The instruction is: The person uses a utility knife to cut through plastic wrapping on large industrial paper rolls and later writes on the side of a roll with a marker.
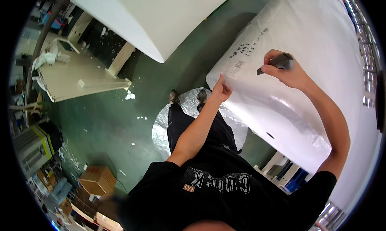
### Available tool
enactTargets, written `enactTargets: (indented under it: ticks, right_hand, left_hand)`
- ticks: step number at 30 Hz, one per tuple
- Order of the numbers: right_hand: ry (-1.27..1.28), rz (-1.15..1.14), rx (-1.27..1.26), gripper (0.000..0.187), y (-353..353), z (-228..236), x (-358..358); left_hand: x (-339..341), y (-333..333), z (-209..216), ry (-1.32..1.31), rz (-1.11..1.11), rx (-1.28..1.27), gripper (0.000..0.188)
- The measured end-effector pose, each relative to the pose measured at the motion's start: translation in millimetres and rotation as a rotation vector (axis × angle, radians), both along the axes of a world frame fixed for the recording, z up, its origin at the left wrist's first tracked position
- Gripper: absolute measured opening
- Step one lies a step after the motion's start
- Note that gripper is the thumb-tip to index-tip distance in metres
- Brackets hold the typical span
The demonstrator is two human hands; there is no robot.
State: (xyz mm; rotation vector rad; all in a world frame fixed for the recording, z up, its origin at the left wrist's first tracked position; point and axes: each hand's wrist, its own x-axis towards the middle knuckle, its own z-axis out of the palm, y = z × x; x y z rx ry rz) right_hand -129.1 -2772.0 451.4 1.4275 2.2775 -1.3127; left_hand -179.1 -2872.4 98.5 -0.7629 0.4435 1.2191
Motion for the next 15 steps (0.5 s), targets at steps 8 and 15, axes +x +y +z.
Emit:
enactTargets:
  ticks: [8,15]
  right_hand:
    - [-0.050,0.140,-0.213,0.017,54.7,-112.4,-42.5]
    - [0.018,0.173,-0.263,0.017,60.8,-179.6,-64.8]
  left_hand:
    - [5.7,4.2,-20.7,0.040,0.234,-0.196,0.022]
    - [-12.9,30.6,-31.0,0.050,0.234,-0.289,0.022]
